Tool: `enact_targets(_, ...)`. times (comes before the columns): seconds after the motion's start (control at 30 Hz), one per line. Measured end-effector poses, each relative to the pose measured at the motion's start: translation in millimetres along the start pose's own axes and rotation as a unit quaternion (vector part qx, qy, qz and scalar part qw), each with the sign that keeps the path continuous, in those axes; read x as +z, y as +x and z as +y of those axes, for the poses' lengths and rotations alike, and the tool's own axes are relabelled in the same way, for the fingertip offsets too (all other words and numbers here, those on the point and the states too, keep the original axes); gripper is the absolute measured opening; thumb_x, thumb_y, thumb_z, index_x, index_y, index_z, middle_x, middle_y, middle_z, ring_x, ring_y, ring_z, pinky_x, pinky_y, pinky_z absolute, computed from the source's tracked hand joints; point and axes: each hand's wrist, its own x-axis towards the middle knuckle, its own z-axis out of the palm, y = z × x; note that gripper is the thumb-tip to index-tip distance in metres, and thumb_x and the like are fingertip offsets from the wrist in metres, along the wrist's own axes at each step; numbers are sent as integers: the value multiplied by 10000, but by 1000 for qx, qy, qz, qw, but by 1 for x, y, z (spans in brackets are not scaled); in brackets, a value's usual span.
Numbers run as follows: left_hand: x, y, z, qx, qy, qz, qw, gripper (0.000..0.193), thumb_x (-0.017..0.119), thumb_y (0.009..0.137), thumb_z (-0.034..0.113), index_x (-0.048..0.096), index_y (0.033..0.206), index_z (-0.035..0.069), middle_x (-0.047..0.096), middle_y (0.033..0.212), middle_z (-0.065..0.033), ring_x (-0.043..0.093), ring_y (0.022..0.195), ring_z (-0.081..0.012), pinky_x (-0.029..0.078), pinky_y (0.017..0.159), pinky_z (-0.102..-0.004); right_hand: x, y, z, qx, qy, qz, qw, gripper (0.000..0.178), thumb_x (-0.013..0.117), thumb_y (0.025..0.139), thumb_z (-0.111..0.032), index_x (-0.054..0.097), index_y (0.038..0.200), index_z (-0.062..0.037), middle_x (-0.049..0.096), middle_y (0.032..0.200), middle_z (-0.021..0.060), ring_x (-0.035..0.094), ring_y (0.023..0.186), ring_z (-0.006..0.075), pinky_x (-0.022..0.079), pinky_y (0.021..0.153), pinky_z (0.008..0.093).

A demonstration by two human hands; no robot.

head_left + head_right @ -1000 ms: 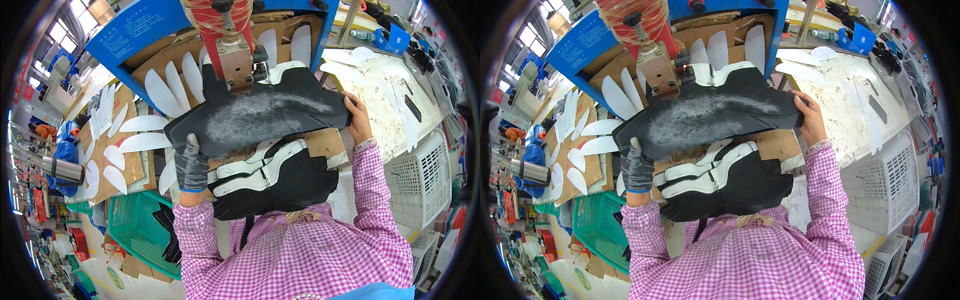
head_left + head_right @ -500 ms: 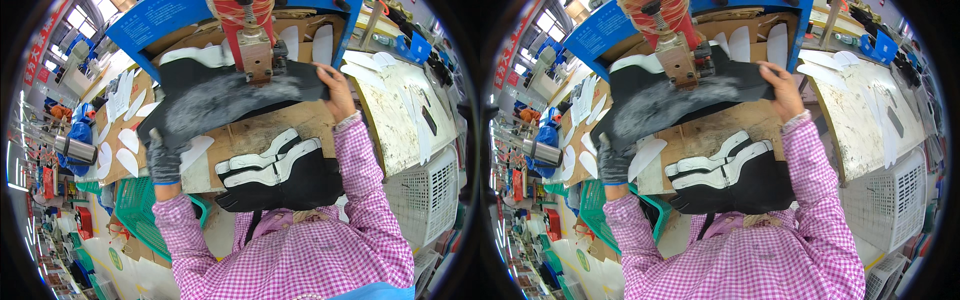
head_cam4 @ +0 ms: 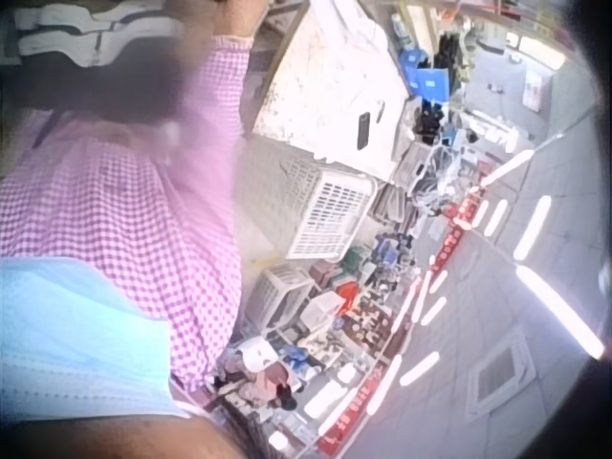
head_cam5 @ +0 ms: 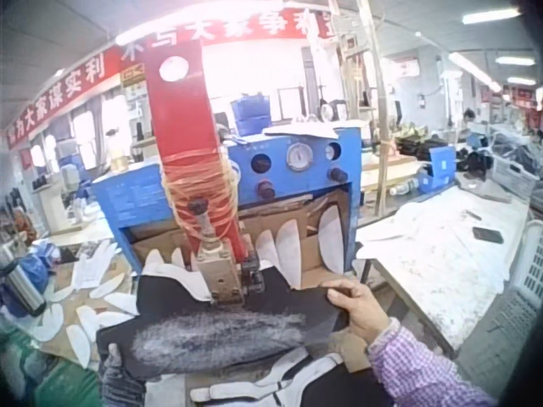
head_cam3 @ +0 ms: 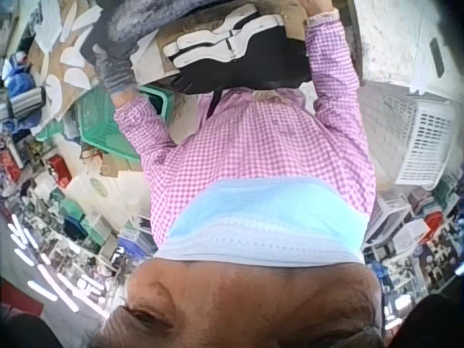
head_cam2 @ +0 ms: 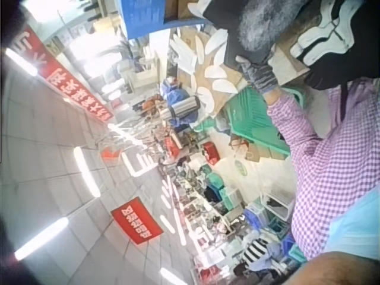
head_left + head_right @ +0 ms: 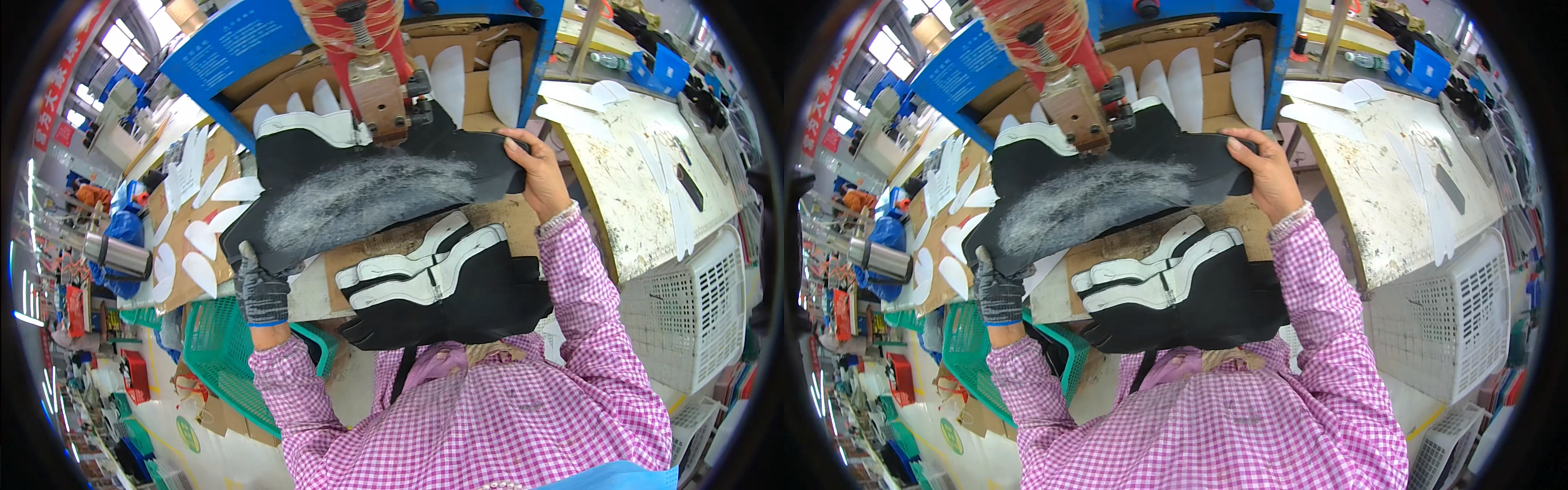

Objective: The person repeatedly places black shoe uppers under a press, then inserts white foam inserts into the uppers and folds them. Completed units are placed into a green basket. The person then walks to a red basket and transfers black uppers into it.

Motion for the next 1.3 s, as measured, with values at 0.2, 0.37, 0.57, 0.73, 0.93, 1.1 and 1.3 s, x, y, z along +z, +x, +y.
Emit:
enact_targets(0.2,18,-7,-12,-12,102,37,994,619,568,883,472,423,1294,32,573,1182,-151,632,946,-268,578,704,-362,-9,-9,-24,-35,-53,58,996,249,615,880,-87,615,1121,-27,634,1012,59,603,911,125,504,808,246)
enact_targets(0.37,42,-43,-41,-34,372,-93,923,419,647,875,369,602,1081,7,649,838,-48,593,764,-144,482,677,-306,-76,-58,-50,-43,-71,131,988,263,577,902,-106,582,1151,-22,618,1092,79,594,975,144,485,852,261)
enact_targets(0.57,-47,-38,21,-153,467,-192,850,736,799,682,207,470,1318,36,561,1252,-140,567,1108,-286,453,934,-353,-109,-127,-10,193,-131,76,970,214,586,898,-125,564,1086,-26,619,1065,56,590,962,135,463,860,254)
enact_targets(0.73,-74,13,-15,-9,809,-148,568,1014,830,620,290,269,1420,17,365,1413,-225,367,1306,-346,328,1074,-376,-101,-130,-5,121,-310,3,943,253,565,921,-224,586,1093,-40,615,1111,41,561,1020,129,406,892,271)
enact_targets(0.93,-70,46,-44,-170,880,-129,424,1208,840,582,408,102,1463,33,309,1424,-280,375,1309,-334,339,1059,-397,-100,-123,-27,75,-429,160,886,295,541,928,-276,597,1095,-39,631,1094,55,560,1037,143,404,858,294)
enact_targets(1.1,-64,42,-40,-192,882,-123,413,1179,809,616,459,115,1456,6,518,1271,-234,538,1151,-336,431,957,-418,-90,-121,-32,71,-390,149,906,263,546,927,-249,605,1062,-31,641,1032,46,574,992,133,417,807,282)
enact_targets(1.3,-54,15,-9,-144,863,-57,481,1146,775,649,454,101,1444,-22,518,1260,-251,574,1096,-346,476,893,-420,-25,-109,-38,-2,-373,58,926,192,561,925,-163,601,1043,-17,651,995,39,593,955,120,437,804,247)
